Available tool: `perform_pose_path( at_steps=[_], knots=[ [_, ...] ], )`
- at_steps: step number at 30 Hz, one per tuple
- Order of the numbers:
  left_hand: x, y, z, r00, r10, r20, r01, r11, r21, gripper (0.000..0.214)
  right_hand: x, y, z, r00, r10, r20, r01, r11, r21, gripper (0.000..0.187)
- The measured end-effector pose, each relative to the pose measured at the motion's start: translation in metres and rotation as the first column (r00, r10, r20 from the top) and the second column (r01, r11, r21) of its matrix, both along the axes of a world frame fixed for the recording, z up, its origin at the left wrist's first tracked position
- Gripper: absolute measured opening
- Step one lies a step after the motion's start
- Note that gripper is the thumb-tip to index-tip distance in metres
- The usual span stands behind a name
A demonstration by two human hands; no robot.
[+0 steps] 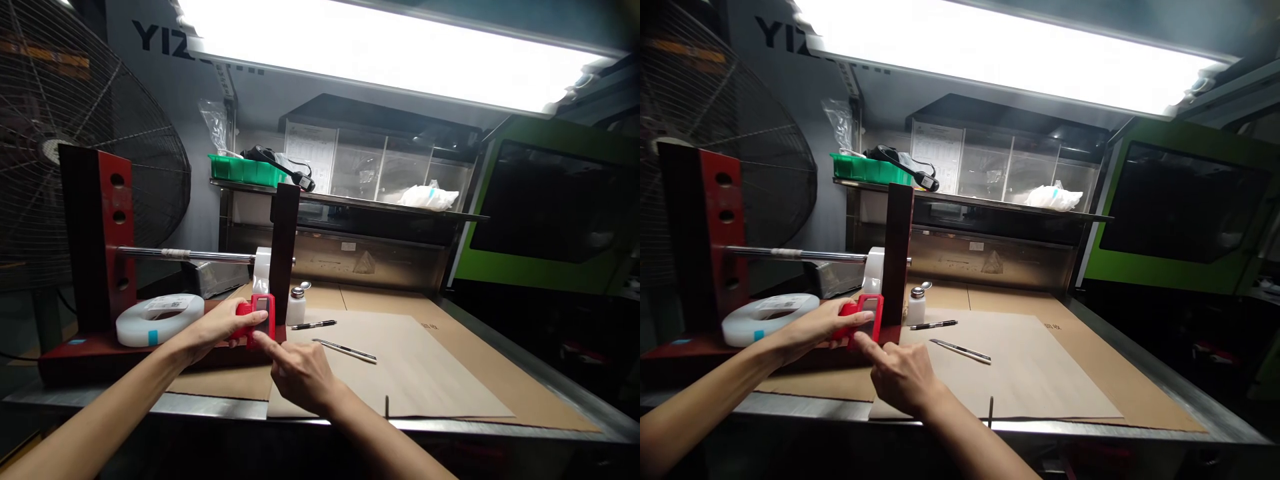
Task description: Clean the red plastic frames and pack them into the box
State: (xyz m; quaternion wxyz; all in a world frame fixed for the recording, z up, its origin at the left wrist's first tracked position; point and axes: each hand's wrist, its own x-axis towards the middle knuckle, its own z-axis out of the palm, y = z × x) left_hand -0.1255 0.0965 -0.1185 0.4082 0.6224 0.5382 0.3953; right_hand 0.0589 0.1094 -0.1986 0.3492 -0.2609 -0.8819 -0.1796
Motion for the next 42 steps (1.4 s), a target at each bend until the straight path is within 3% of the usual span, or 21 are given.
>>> perform_pose_path(
  at_steps=[4, 8, 10, 12, 16, 19, 21, 23, 25, 28, 32, 36, 42],
  knots=[
    [0.0, -0.002, 0.0, 1.0, 0.025, 0.013, -0.024, 1.0, -0.016, 0.044, -0.001, 0.0, -0.006, 0.983, -0.058, 0.173, 0.049, 0.997, 0.057, 0.07],
    [-0.001, -0.004, 0.0, 0.998, 0.063, -0.004, -0.063, 0.998, -0.027, 0.044, 0.009, 0.007, 0.01, 0.986, -0.116, 0.118, 0.135, 0.977, -0.164, 0.053],
    [-0.002, -0.004, 0.0, 0.995, 0.094, -0.016, -0.094, 0.995, -0.03, 0.047, 0.025, 0.023, 0.02, 0.962, -0.25, 0.111, 0.272, 0.907, -0.322, 0.039],
    [-0.002, -0.003, -0.001, 0.992, 0.122, -0.028, -0.123, 0.992, -0.03, 0.05, 0.045, 0.044, 0.024, 0.923, -0.344, 0.171, 0.384, 0.833, -0.398, 0.031],
    [-0.001, -0.002, -0.003, 0.987, 0.159, -0.039, -0.16, 0.987, -0.023, 0.05, 0.082, 0.084, 0.012, 0.844, -0.389, 0.369, 0.533, 0.687, -0.494, 0.019],
    [0.0, -0.003, -0.003, 0.986, 0.161, -0.033, -0.161, 0.987, -0.014, 0.047, 0.097, 0.095, 0.0, 0.817, -0.375, 0.437, 0.571, 0.631, -0.525, 0.023],
    [0.0, -0.003, -0.003, 0.988, 0.153, -0.026, -0.153, 0.988, -0.007, 0.046, 0.1, 0.095, -0.001, 0.834, -0.355, 0.423, 0.546, 0.645, -0.535, 0.022],
    [0.0, -0.002, -0.003, 0.99, 0.143, -0.018, -0.143, 0.99, -0.001, 0.046, 0.099, 0.089, 0.007, 0.869, -0.335, 0.365, 0.49, 0.694, -0.528, 0.017],
    [0.0, -0.002, -0.003, 0.991, 0.136, -0.013, -0.136, 0.991, 0.003, 0.047, 0.093, 0.08, 0.022, 0.907, -0.323, 0.269, 0.418, 0.765, -0.491, 0.013],
    [0.0, -0.001, -0.004, 0.99, 0.14, -0.013, -0.14, 0.99, -0.002, 0.049, 0.074, 0.064, 0.053, 0.948, -0.297, 0.115, 0.319, 0.871, -0.373, 0.021],
    [0.002, 0.0, -0.005, 0.986, 0.166, -0.02, -0.167, 0.986, -0.02, 0.05, 0.037, 0.045, 0.086, 0.969, -0.235, 0.073, 0.245, 0.951, -0.186, 0.027],
    [0.003, 0.001, -0.004, 0.982, 0.187, 0.003, -0.187, 0.981, -0.043, 0.05, 0.01, 0.041, 0.094, 0.961, -0.22, 0.167, 0.211, 0.975, 0.07, 0.029],
    [0.002, 0.005, -0.007, 0.977, 0.207, 0.057, -0.204, 0.978, -0.049, 0.054, -0.001, 0.051, 0.089, 0.953, -0.208, 0.221, 0.186, 0.976, 0.117, 0.026]
  ],
)
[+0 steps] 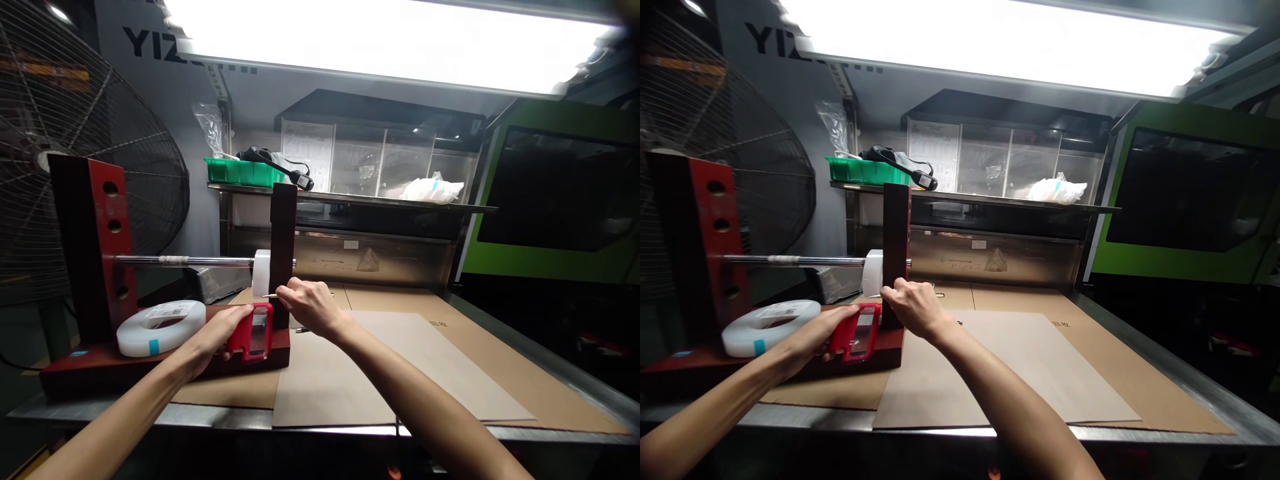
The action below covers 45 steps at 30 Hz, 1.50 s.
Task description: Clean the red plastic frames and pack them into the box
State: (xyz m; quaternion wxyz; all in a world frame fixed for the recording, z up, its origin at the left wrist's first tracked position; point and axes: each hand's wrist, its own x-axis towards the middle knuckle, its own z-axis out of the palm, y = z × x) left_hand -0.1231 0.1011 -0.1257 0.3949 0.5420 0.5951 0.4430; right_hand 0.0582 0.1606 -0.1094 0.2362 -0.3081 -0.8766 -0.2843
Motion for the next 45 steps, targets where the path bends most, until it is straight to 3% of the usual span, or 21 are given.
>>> perform_pose_path(
  at_steps=[12, 22, 28, 33, 36, 39, 42, 44, 45],
  knots=[
    [-0.003, 0.003, -0.009, 0.999, 0.013, 0.033, -0.014, 0.999, 0.04, 0.046, -0.002, 0.001, -0.002, 0.994, -0.007, 0.111, 0.008, 1.0, -0.003, 0.024],
    [0.0, 0.003, -0.009, 0.998, 0.051, 0.043, -0.052, 0.999, 0.008, 0.048, -0.014, -0.007, 0.006, 0.986, 0.0, 0.168, 0.013, 0.997, -0.077, 0.026],
    [-0.006, -0.003, -0.015, 0.996, 0.078, 0.045, -0.076, 0.996, -0.045, 0.048, 0.02, 0.004, -0.016, 0.988, -0.107, 0.111, 0.129, 0.97, -0.207, 0.029],
    [-0.008, -0.016, -0.016, 0.996, 0.09, 0.005, -0.09, 0.995, -0.038, 0.044, 0.076, 0.02, -0.059, 0.976, -0.217, 0.03, 0.21, 0.884, -0.417, 0.019],
    [-0.003, -0.024, -0.012, 0.997, 0.059, -0.05, -0.059, 0.998, -0.009, 0.041, 0.096, 0.023, -0.073, 0.967, -0.249, -0.047, 0.186, 0.824, -0.535, 0.009],
    [0.005, -0.03, -0.006, 0.993, -0.016, -0.114, 0.019, 1.0, 0.023, 0.041, 0.094, 0.015, -0.065, 0.952, -0.24, -0.189, 0.079, 0.791, -0.606, 0.016],
    [0.014, -0.035, -0.002, 0.977, -0.059, -0.206, 0.08, 0.992, 0.096, 0.041, 0.075, -0.004, -0.042, 0.933, -0.164, -0.319, -0.098, 0.74, -0.665, 0.028],
    [0.02, -0.039, -0.001, 0.958, -0.057, -0.28, 0.11, 0.978, 0.175, 0.04, 0.059, -0.019, -0.025, 0.901, -0.106, -0.42, -0.26, 0.643, -0.721, 0.03],
    [0.022, -0.041, 0.0, 0.945, -0.059, -0.321, 0.132, 0.969, 0.211, 0.038, 0.052, -0.026, -0.019, 0.857, -0.095, -0.507, -0.388, 0.527, -0.756, 0.03]
  ],
)
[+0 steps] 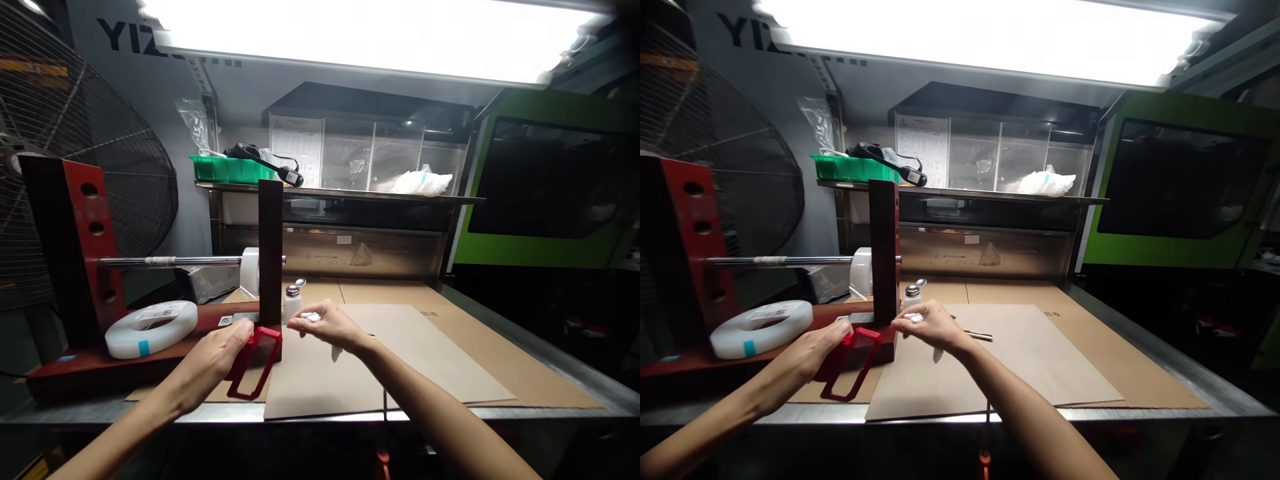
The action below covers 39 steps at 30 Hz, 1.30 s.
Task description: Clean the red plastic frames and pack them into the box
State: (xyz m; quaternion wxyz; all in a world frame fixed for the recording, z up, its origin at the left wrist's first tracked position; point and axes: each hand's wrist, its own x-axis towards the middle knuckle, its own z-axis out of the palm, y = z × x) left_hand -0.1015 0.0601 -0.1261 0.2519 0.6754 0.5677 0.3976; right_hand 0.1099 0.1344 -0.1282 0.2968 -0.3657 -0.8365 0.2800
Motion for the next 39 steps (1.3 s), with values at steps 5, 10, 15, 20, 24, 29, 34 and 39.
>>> perform_pose_path(
  at_steps=[5, 10, 15, 20, 24, 29, 34, 39],
  knots=[
    [0.003, -0.011, 0.0, 0.975, -0.042, -0.217, 0.072, 0.988, 0.134, 0.033, -0.012, -0.02, 0.011, 0.923, 0.218, -0.316, -0.325, 0.882, -0.341, 0.025],
    [0.003, -0.021, 0.006, 0.938, -0.039, -0.344, 0.131, 0.959, 0.251, 0.03, -0.008, -0.026, 0.008, 0.885, 0.322, -0.336, -0.419, 0.866, -0.273, 0.021],
    [-0.007, -0.021, 0.008, 0.932, 0.319, -0.174, -0.275, 0.932, 0.236, 0.041, -0.02, -0.036, 0.003, 0.931, 0.318, -0.179, -0.258, 0.92, 0.296, 0.016],
    [-0.019, -0.003, -0.003, 0.952, 0.3, -0.063, -0.303, 0.951, -0.054, 0.049, -0.041, -0.037, -0.012, 0.975, 0.217, 0.052, -0.2, 0.75, 0.63, 0.01],
    [-0.028, 0.01, -0.008, 0.931, 0.364, -0.039, -0.365, 0.928, -0.069, 0.037, -0.059, -0.024, -0.02, 0.97, 0.239, -0.034, -0.185, 0.825, 0.534, 0.008],
    [-0.045, 0.017, -0.001, 0.833, 0.521, -0.189, -0.519, 0.853, 0.065, 0.032, -0.073, 0.013, -0.019, 0.876, -0.053, -0.479, 0.016, 0.997, -0.079, 0.016],
    [-0.046, 0.023, 0.004, 0.779, 0.546, -0.309, -0.515, 0.838, 0.183, 0.025, -0.083, 0.042, -0.015, 0.844, -0.135, -0.518, -0.032, 0.953, -0.3, 0.03],
    [-0.043, 0.029, 0.003, 0.757, 0.538, -0.371, -0.495, 0.843, 0.211, 0.025, -0.093, 0.044, -0.015, 0.816, -0.115, -0.567, -0.137, 0.914, -0.382, 0.019]
  ],
)
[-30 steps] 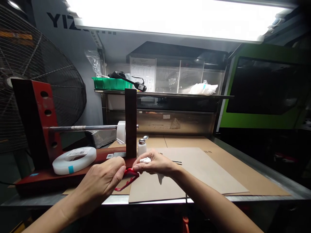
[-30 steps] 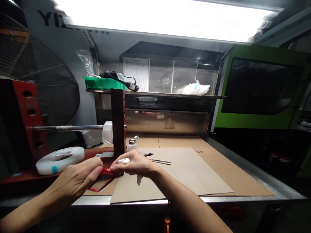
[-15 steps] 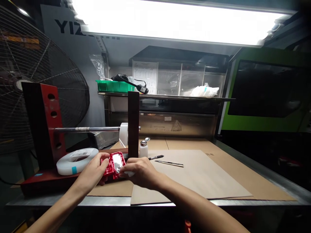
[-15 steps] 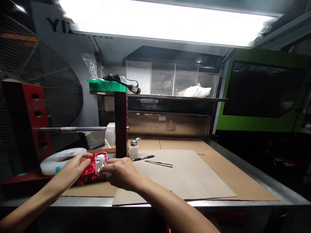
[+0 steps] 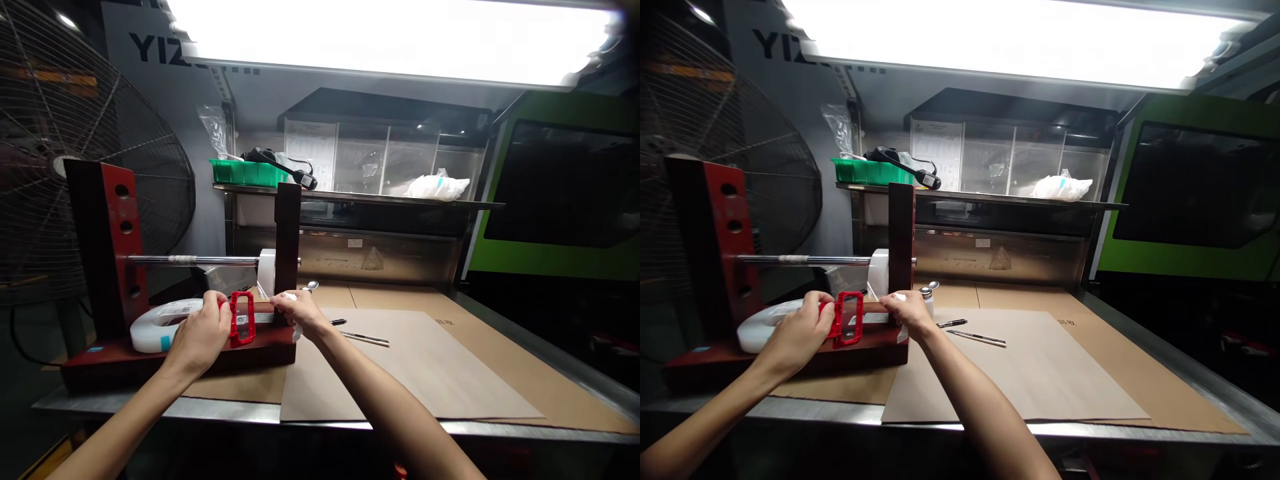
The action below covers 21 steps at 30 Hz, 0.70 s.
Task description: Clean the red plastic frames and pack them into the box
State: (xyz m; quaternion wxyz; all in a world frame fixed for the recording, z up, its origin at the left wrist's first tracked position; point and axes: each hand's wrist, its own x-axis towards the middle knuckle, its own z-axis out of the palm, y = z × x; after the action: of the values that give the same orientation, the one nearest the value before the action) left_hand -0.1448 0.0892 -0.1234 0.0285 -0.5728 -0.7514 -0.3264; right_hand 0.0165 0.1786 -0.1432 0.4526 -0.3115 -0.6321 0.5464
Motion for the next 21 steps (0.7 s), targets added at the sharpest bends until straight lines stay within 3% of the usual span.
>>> perform_pose_path(
  at_steps=[12, 21],
  knots=[
    [0.006, 0.007, -0.003, 1.0, -0.004, -0.029, 0.004, 1.0, 0.007, 0.029, -0.005, -0.004, -0.003, 0.99, -0.048, -0.134, 0.043, 0.998, -0.039, 0.014],
    [0.012, 0.016, -0.013, 0.987, -0.1, 0.129, 0.086, 0.991, 0.104, 0.034, 0.003, -0.046, -0.012, 0.989, -0.054, -0.137, 0.049, 0.998, -0.044, 0.012]
  ],
)
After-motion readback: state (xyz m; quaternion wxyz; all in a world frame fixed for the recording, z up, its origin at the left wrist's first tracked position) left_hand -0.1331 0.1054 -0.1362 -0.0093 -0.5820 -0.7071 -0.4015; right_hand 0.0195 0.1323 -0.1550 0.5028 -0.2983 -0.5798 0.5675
